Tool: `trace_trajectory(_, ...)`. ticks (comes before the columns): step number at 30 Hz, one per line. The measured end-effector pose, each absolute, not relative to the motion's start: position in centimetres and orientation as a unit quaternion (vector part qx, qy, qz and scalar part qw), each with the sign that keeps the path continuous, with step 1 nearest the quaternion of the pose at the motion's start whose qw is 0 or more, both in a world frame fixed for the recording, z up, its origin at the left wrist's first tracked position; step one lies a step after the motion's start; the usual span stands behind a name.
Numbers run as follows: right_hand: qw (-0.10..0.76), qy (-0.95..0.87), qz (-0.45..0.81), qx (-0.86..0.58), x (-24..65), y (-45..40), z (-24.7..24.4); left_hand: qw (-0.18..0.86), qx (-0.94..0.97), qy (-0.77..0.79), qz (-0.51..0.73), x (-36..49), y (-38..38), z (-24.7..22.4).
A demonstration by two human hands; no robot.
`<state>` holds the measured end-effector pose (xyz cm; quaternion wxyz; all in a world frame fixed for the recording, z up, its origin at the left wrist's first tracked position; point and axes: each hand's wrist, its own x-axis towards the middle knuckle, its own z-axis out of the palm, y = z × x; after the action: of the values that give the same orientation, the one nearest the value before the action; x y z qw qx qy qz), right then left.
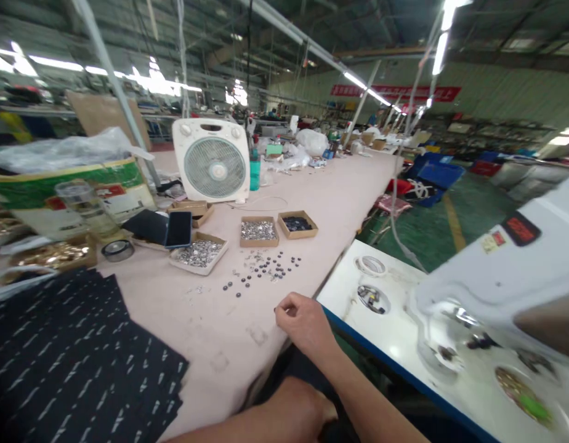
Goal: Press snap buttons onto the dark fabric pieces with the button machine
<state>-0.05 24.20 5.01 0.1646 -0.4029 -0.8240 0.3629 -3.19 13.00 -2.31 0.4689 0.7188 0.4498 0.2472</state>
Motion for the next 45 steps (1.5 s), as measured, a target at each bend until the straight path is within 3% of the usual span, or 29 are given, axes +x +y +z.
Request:
trace_trajectory(4,0.163,-0.738,0.466,-0.46,9.9,21.7,4.8,0.343,0.783,0.492,0.167,-2.6,11.9,-1.8)
trace_trajectory(11,0.184,-0.678,0.496,-0.511,19.4,13.3,3.6,0.177,0.876,0.428,0.135,-0.7,8.6,0.5)
trace_trajectory(19,0.264,-0.69,0.44,-0.511,22.5,7.3,5.6,0.015,0.903,0.341,0.261,0.9,5.4,3.4)
trace_trajectory(33,0.315,-0.749,0.39,-0.432,23.2,5.2,5.3,0.006,0.887,0.333,0.319,1.5,3.5,5.4)
trace_trajectory(45,0.29,-0.765,0.396,-0.417,23.3,5.4,5.2,0.024,0.893,0.326,0.309,1.5,3.0,5.4)
